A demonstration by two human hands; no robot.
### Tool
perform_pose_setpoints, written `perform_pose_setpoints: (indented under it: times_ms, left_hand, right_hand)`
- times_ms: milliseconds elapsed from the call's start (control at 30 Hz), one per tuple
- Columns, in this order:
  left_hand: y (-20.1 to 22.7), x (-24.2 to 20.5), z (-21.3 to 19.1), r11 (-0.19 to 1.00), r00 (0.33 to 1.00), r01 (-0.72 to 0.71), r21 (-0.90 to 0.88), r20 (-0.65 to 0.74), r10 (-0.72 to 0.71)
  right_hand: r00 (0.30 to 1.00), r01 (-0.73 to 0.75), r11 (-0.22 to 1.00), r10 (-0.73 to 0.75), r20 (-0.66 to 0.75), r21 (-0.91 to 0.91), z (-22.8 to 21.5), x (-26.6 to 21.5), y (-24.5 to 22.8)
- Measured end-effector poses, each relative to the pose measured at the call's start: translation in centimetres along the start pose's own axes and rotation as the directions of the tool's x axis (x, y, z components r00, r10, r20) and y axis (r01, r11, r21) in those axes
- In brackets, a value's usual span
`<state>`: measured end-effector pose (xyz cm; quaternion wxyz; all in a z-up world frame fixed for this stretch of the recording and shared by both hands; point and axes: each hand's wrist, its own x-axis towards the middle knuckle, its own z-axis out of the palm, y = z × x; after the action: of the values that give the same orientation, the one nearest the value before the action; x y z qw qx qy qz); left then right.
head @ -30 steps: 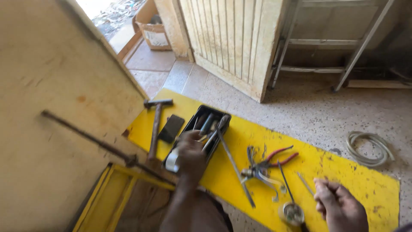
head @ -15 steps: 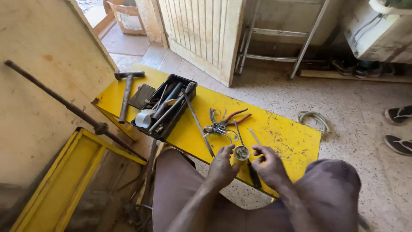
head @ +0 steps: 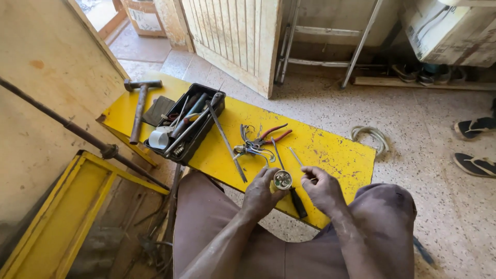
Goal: The person sits on the floor and uses a screwdriver to tighten screws on a small cylindrical electrical component. They also handle a roll of white tape and a smartphone, placing the phone on the yellow workbench before resuming work on the component.
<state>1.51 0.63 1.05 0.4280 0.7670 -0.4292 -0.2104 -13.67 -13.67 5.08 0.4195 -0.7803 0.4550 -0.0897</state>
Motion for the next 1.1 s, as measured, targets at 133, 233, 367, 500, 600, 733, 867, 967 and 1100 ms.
perform_pose_setpoints:
  times_ms: [133,233,367,500,600,733,867,967,1100]
  left_hand:
    - [-0.2,-0.6,0.1,0.999,0.999,-0.032,0.011,-0.026,0.032]
    - [-0.2,-0.2,0.0,0.999,0.999,-0.035,0.003,-0.036,0.035]
    - [-0.5,0.1,0.2,0.999,0.998,-0.036,0.001,-0.048,0.036]
    - [-1.2,0.4,0.2,1.000,0.998,-0.025,0.005,-0.058,0.025]
    - [-1.1,0.5,-0.1,1.000,0.998,-0.001,0.010,-0.056,0.002]
    - [-1.0,0.7,0.0,0.998,0.996,0.054,-0.033,-0.066,-0.056]
    - [-1.3,0.7,0.1,0.996,0.994,0.070,-0.055,-0.085,-0.074]
    - [-1.7,0.7,0.6,0.993,0.992,0.092,-0.074,-0.085,-0.099]
    - [-0.6,0.3,0.0,0.982,0.982,0.159,-0.101,-0.084,-0.168]
  right_hand:
    - [0.996,-0.055,0.998,0.057,-0.071,0.028,-0.3,-0.2,0.7]
    - [0.998,-0.042,0.999,0.043,-0.045,0.031,0.5,0.1,0.2]
    - [0.999,-0.037,0.999,0.037,0.027,0.002,1.7,0.2,0.2]
    - [0.995,-0.059,0.984,0.071,0.070,-0.167,1.4,-0.3,-0.7]
    - [0.969,-0.131,0.934,0.191,0.155,-0.333,1.2,-1.1,-2.3]
    - [0.936,-0.160,0.890,0.275,0.221,-0.428,1.8,-1.4,-2.8]
    - [0.931,-0.150,0.874,0.283,0.233,-0.462,2.5,-0.5,-2.1]
    - [0.929,-0.173,0.877,0.297,0.222,-0.448,1.9,-1.4,-3.5]
    - [0.926,-0.195,0.907,0.295,0.234,-0.374,0.9,-1.5,-4.0]
